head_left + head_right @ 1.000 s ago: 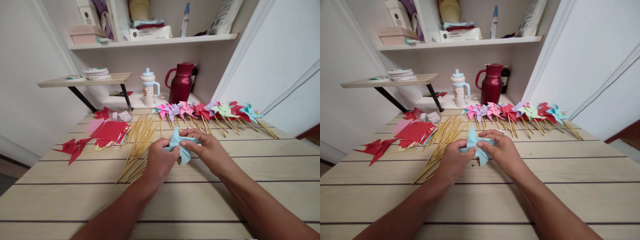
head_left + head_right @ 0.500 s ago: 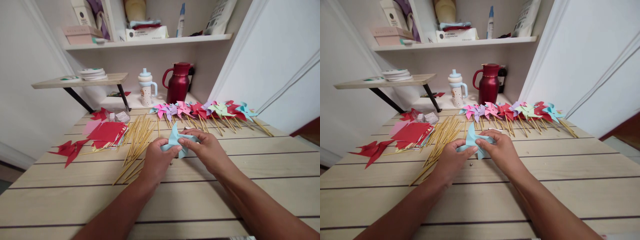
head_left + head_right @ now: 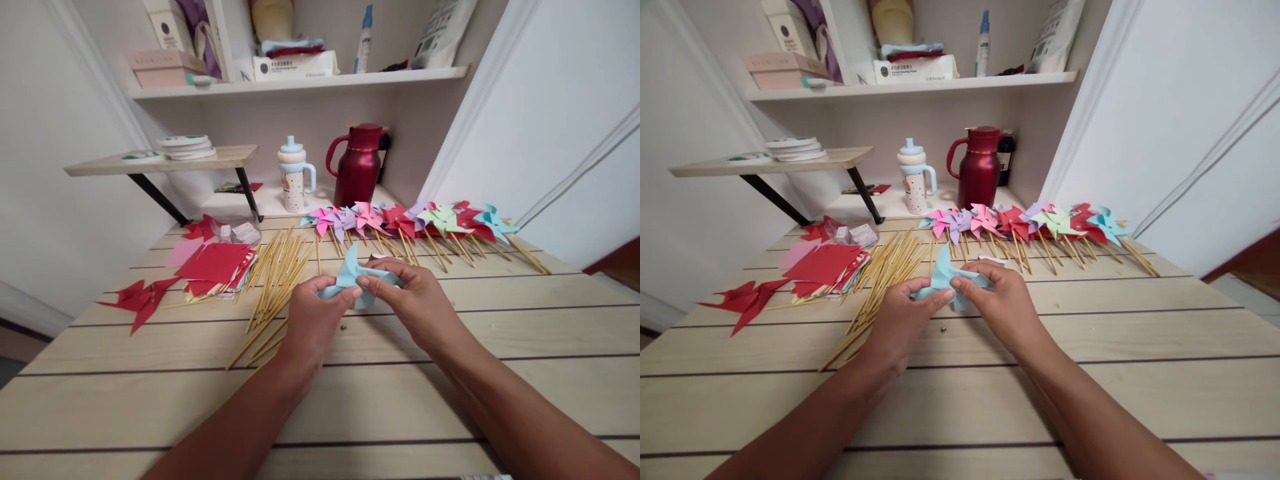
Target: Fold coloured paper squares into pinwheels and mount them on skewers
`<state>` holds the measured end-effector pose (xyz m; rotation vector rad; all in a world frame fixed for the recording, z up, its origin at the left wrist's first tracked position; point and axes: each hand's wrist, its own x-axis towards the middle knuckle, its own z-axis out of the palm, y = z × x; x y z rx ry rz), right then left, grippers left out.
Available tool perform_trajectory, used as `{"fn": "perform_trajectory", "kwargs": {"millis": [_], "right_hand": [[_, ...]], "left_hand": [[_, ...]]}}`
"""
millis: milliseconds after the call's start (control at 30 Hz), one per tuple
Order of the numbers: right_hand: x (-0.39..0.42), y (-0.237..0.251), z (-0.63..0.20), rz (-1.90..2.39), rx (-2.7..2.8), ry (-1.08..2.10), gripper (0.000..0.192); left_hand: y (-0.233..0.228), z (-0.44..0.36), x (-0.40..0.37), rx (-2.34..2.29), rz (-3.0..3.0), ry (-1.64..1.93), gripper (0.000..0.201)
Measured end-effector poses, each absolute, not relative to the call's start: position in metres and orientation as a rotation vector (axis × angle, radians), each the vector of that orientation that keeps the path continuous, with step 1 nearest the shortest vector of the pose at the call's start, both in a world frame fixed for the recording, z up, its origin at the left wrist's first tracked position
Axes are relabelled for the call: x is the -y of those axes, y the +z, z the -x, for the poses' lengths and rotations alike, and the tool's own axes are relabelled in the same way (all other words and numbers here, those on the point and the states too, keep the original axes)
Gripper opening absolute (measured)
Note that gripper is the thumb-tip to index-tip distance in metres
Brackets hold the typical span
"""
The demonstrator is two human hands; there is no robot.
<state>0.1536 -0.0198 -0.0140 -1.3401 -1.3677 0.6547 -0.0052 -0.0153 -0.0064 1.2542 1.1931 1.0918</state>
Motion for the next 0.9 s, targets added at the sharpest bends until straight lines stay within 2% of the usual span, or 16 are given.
{"fn": "perform_trajectory", "kwargs": {"millis": [300,500,567,733,900], "right_hand": [[0.021,-0.013,-0.150,1.309,1.401,0.652,0.020],[0.020,-0.013,-0.149,1.252,1.385,0.843,0.027],[0.018,-0.015,-0.150,1.201,1.321,0.865,0.024],[0.010,-0.019,-0.154,1.202,1.134,0.844,0.032],[0.010,-0.022,-0.163,1.299,1.310,0.886,0.021]], "left_hand": [[-0.006,0.006,0.016,-1.232,-1.225,1.119,0.016],[-0.007,0.008,0.013,-1.207,-1.045,1.125,0.016],[-0.008,0.010,0.010,-1.215,-0.999,1.132,0.017],[-0.013,0.016,0.003,-1.209,-0.958,1.158,0.017],[-0.014,0.025,-0.007,-1.215,-0.868,1.323,0.022]]}}
